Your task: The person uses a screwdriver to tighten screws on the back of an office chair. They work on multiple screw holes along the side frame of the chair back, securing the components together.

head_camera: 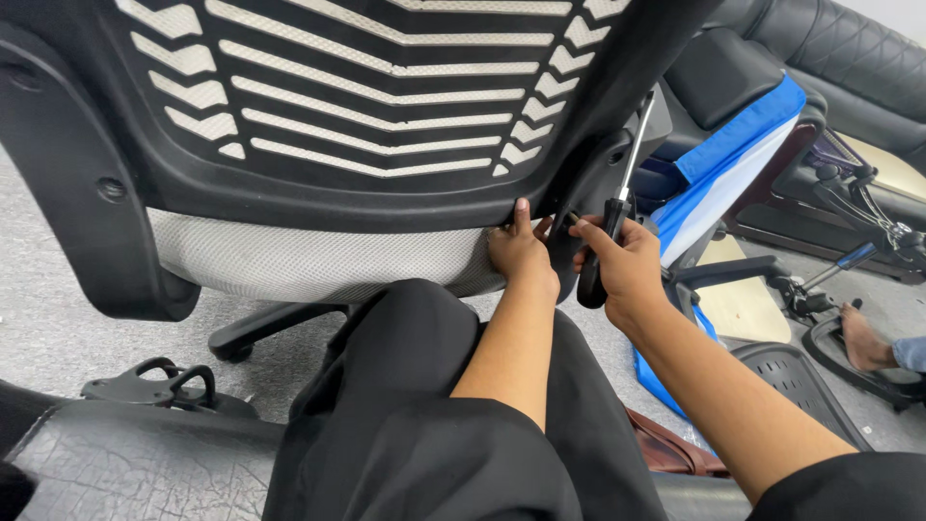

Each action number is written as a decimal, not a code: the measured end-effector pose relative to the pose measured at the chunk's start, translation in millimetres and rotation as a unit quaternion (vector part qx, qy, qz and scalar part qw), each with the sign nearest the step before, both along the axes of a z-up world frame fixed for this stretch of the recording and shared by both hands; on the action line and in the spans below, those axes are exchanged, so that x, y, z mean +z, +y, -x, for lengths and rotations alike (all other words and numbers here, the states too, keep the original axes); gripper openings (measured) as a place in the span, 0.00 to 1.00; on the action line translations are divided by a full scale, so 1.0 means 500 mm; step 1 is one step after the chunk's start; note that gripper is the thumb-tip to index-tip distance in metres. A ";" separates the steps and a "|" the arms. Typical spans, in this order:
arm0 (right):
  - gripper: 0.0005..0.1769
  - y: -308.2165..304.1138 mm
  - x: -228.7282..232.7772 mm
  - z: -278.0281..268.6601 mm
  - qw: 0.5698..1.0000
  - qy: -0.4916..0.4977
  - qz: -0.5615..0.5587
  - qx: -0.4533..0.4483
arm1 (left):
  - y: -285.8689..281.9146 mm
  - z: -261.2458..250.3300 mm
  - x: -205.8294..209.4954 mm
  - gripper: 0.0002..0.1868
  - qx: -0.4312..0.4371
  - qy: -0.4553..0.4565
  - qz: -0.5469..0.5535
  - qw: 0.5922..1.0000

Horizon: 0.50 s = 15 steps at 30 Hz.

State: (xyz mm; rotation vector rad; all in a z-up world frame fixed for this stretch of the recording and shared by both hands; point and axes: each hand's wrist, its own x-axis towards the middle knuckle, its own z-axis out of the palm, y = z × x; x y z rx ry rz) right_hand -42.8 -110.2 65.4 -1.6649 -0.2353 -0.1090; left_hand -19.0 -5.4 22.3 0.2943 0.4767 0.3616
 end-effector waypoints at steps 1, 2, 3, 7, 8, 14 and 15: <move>0.08 0.006 -0.004 -0.001 1.000 -0.003 -0.004 -0.002 | 0.002 0.000 -0.001 0.19 -0.005 0.001 -0.001 1.000; 0.08 0.011 -0.007 -0.002 1.000 -0.005 0.000 -0.006 | 0.002 0.000 -0.003 0.18 -0.010 0.003 0.000 1.000; 0.08 0.016 -0.011 -0.003 1.000 -0.008 0.003 -0.010 | 0.001 0.000 -0.008 0.18 -0.010 -0.005 -0.019 1.000; 0.08 0.020 -0.027 -0.004 0.999 -0.022 0.012 -0.027 | -0.006 -0.003 -0.032 0.21 -0.024 0.010 -0.112 0.993; 0.08 0.020 -0.030 -0.006 0.999 -0.022 0.009 -0.033 | -0.008 -0.005 -0.037 0.22 -0.027 0.027 -0.136 0.990; 0.07 0.026 -0.031 -0.025 0.998 -0.019 0.003 -0.063 | -0.011 -0.008 -0.050 0.23 -0.024 -0.049 -0.102 0.993; 0.07 0.029 -0.030 -0.027 0.997 -0.016 0.001 -0.069 | -0.010 -0.006 -0.048 0.22 -0.027 -0.053 -0.098 0.993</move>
